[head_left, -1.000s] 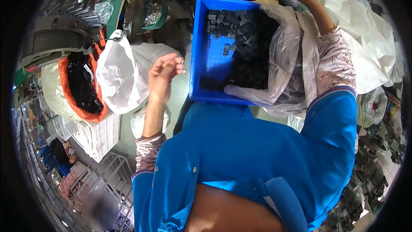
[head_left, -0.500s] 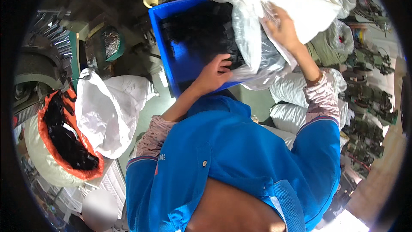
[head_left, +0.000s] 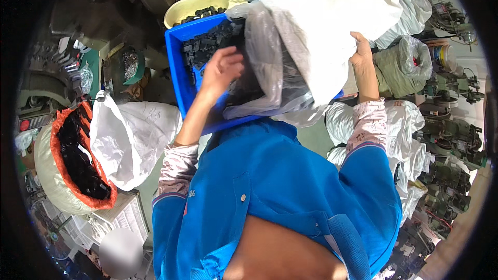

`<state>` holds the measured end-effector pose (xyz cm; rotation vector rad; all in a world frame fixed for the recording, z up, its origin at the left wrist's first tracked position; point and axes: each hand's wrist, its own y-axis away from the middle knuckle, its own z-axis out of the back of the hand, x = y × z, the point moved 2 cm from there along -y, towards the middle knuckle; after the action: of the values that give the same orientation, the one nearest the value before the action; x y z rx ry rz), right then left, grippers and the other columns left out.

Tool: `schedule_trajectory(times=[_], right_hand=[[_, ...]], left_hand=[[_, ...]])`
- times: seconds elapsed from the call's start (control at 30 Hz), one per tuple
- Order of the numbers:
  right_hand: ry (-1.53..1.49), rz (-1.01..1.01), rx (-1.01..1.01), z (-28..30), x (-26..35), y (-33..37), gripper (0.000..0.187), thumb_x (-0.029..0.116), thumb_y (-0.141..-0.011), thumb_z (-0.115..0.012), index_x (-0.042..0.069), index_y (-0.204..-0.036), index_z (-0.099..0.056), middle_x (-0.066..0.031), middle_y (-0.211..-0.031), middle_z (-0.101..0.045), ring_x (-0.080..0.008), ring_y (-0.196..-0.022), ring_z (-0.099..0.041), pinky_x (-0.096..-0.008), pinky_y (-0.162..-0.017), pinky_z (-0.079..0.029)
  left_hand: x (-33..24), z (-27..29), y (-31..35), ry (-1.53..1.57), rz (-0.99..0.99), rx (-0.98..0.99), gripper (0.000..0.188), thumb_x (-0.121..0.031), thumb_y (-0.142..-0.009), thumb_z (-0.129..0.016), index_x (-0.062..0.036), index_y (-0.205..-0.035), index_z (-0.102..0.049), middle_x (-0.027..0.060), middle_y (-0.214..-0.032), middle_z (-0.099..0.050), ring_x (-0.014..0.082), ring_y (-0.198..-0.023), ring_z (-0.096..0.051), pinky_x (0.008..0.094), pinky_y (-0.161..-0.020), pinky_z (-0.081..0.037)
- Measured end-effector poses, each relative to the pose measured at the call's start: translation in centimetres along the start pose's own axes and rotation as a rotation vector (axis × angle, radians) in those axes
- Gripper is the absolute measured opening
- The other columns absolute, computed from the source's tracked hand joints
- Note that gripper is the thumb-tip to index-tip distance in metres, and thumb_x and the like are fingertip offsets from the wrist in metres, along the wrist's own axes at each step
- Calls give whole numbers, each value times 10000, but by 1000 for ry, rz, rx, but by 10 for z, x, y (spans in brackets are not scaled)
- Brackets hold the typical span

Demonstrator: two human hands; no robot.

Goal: The person repeatedly picks small black plastic components from a blue bin, snaps them together by hand, and places the assembled pieces into a white sack. The person also handles a large white sack and a plastic bag, moving them aside to access the bin.

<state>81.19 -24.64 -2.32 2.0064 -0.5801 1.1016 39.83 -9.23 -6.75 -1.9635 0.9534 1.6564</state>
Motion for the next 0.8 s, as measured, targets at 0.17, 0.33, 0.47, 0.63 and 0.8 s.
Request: schedule_trajectory(times=[0.17,0.33,0.47,0.63,0.8], right_hand=[[162,367,120,-76,39,60,289,64,-789,-607,-50,-1054,-622,-121,-985,-678,-278,-837,-668,-368,-768,-561],[1139,871,331,-154,-42,104,271,246,-750,-708,4,-854,-645,-225,-815,-651,-397,-746,-640,-494,-678,-487],[866,942,588,-148,-62,147,238,180,-781,-710,1,-932,-669,-181,-853,-642,-346,-796,-639,-440,-686,-495],[459,764,269,-67,43,97,342,190,-887,-702,14,-1177,-662,-120,-1093,-685,-190,-990,-646,-322,-866,-514],[177,270,117,-15,111,-38,953,608,-820,-684,-69,-1416,-377,-223,-1261,-554,-307,-1145,-567,-353,-957,-476]], left_hand=[[-56,-36,-36,-138,-245,-69,774,-159,-839,-753,-15,-1453,-305,207,-1444,-403,250,-1289,-440,372,-1023,-412],[-135,-93,-68,-316,-610,-47,1051,-453,-729,-819,51,-1463,-262,251,-1455,-379,320,-1378,-366,415,-1114,-325],[-148,-103,-82,-206,-446,-267,431,-106,-826,-713,82,-1181,-557,140,-1045,-646,232,-924,-639,312,-786,-517],[-119,-65,-53,61,-395,-304,455,-37,-813,-669,70,-1233,-529,135,-1115,-630,243,-991,-620,341,-872,-504],[-121,-75,-7,-399,-336,-118,435,-164,-845,-710,68,-1184,-565,126,-1096,-629,207,-997,-588,332,-883,-480]])
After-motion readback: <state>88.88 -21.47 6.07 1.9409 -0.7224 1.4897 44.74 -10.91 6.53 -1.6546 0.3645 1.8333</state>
